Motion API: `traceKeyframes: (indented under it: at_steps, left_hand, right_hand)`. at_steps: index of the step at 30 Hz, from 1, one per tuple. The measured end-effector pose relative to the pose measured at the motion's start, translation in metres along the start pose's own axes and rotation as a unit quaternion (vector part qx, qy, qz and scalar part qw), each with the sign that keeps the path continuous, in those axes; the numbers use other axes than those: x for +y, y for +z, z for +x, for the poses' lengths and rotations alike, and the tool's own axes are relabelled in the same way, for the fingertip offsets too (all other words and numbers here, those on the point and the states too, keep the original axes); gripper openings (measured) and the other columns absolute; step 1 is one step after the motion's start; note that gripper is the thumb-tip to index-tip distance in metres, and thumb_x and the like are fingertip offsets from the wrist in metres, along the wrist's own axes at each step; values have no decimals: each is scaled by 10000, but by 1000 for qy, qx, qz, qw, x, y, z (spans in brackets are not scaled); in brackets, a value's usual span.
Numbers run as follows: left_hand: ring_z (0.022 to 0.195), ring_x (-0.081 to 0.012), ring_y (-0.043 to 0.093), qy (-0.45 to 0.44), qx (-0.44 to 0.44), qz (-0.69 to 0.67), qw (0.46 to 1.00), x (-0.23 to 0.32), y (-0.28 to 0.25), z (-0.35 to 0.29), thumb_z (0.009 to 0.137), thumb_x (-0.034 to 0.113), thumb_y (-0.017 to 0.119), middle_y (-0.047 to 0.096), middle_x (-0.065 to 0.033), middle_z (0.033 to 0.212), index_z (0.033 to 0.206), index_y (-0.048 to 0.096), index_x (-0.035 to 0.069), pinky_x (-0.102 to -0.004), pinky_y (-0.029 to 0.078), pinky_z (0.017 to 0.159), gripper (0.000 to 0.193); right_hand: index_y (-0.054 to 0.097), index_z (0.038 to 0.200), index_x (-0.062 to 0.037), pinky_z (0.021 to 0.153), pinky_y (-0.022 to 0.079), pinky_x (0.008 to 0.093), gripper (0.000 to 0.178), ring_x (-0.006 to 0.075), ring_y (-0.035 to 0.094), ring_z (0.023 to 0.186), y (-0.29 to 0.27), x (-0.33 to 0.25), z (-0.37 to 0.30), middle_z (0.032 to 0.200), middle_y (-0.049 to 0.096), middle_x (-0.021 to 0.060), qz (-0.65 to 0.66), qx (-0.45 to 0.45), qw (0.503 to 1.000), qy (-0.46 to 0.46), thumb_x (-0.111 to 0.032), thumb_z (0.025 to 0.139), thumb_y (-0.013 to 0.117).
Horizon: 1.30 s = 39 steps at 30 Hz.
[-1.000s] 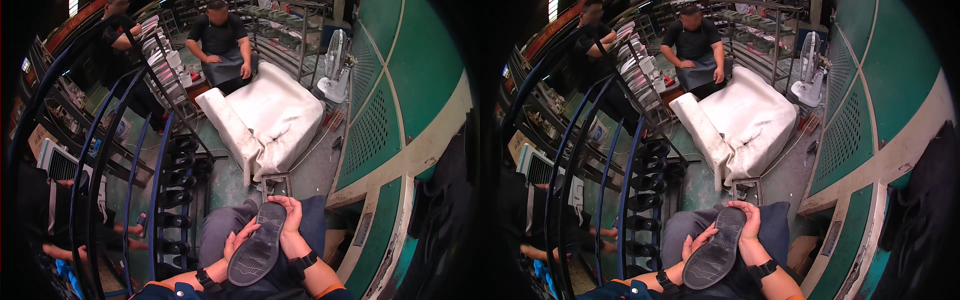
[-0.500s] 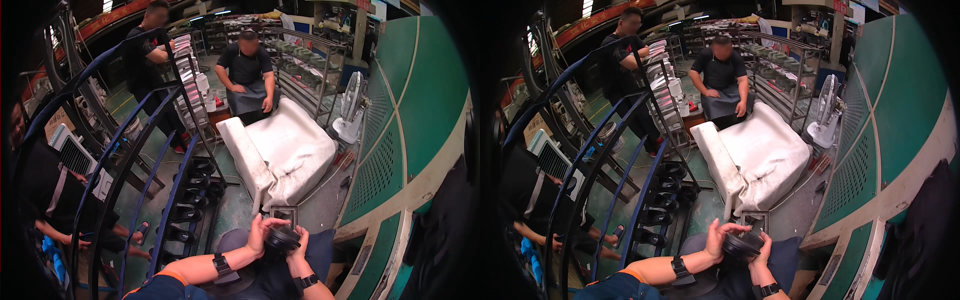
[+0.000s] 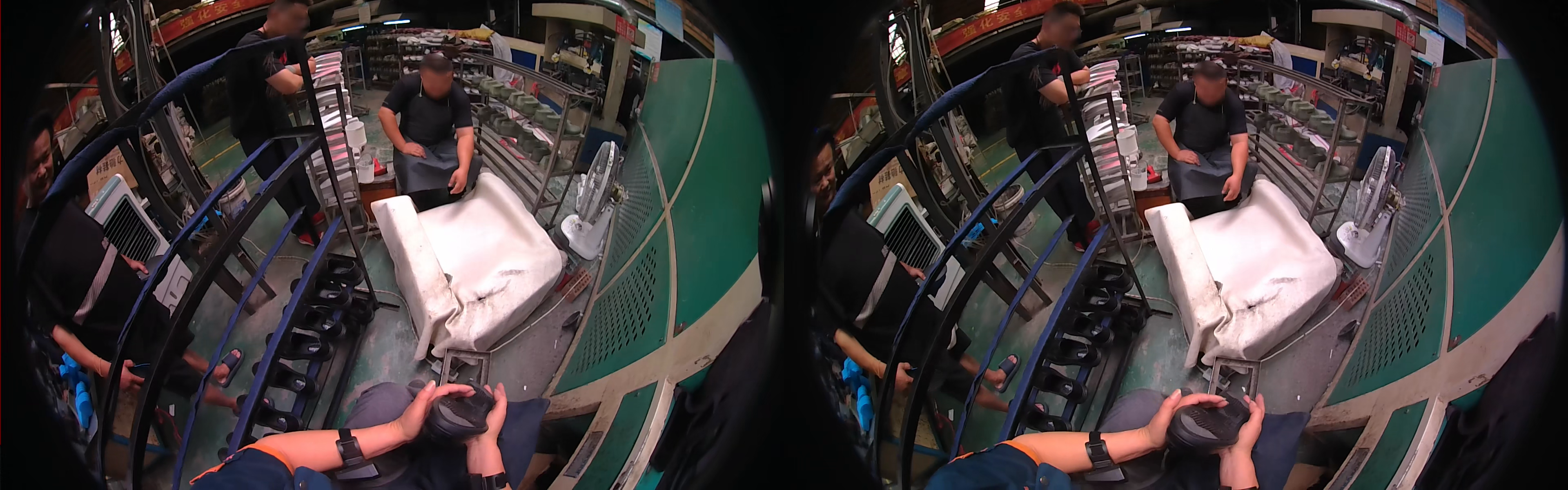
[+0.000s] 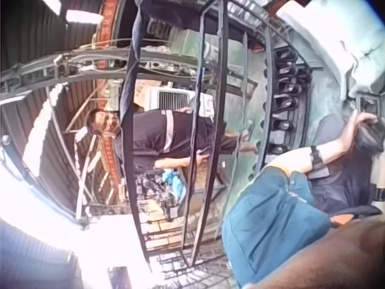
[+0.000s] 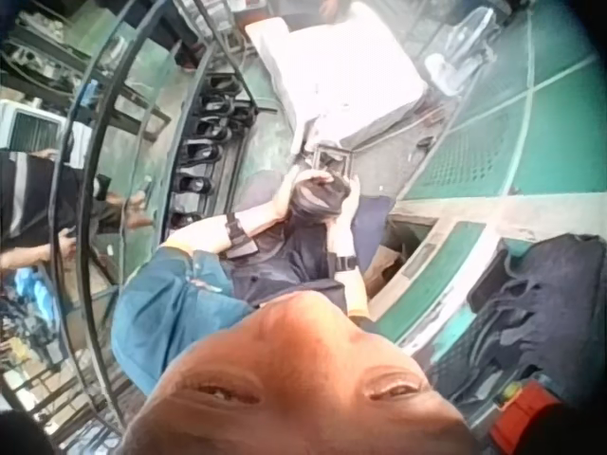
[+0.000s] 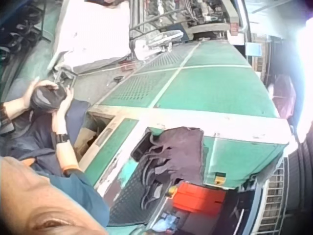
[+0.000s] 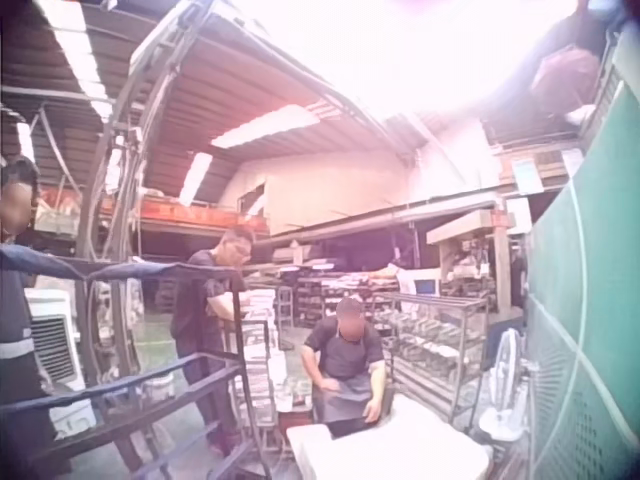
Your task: Inspect and assemble shoe soles and uppers on a production line.
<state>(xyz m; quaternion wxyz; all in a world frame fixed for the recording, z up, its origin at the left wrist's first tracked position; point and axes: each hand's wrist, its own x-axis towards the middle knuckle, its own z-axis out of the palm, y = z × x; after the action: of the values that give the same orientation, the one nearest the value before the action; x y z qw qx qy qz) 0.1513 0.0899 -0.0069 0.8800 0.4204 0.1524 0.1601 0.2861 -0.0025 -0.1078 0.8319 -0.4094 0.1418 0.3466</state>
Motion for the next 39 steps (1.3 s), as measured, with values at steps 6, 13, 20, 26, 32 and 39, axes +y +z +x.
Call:
traceKeyframes:
  at_steps: [6,13,20,26,32,39]
  left_hand:
    - [1386,-333,401,46,-26,-19,998,-9,-6,-3,1012,541,196,621,-233,1208,1183,582,-87,-447,307,1167,757]
    - [1343,-373,424,107,-27,6,994,-16,-6,-9,1017,457,213,642,-210,1131,1062,634,-64,-488,290,1164,671]
    - [1305,-381,453,152,-31,51,987,-14,-4,-13,1009,412,215,650,-209,1107,1049,644,-55,-490,290,1153,635]
    - [1289,-380,465,160,-33,55,985,-16,-6,-14,1010,400,215,650,-213,1107,1051,642,-56,-491,297,1145,626]
    - [1280,-373,471,166,-39,72,983,-19,-6,-19,1010,398,226,649,-214,1096,1044,642,-54,-482,306,1138,615]
    - [1188,-334,524,176,-55,48,982,-25,-10,-15,1006,419,232,657,-186,1064,1002,649,-32,-466,249,1160,615]
  right_hand:
    - [353,1468,-88,960,507,419,565,270,587,1092,11,-2,-13,1209,528,122,-23,-11,999,-29,-285,955,489]
    - [499,1345,-51,967,489,376,454,255,578,1121,16,-5,-24,1240,526,113,2,-28,999,-42,-217,924,471]
    - [508,1314,-48,944,499,375,426,240,590,1077,18,-6,-28,1187,538,96,-1,-38,997,-62,-220,927,466]
    - [514,1292,-47,884,529,380,408,235,611,1029,30,-11,-40,1157,559,86,23,-41,997,-57,-229,931,469]
    - [516,1299,-50,884,529,381,416,237,617,1027,24,-10,-44,1160,591,118,13,-40,998,-53,-235,931,461]
    - [470,1392,-32,908,519,387,517,259,639,993,25,-14,-37,1170,608,146,-16,-31,999,-20,-271,933,458]
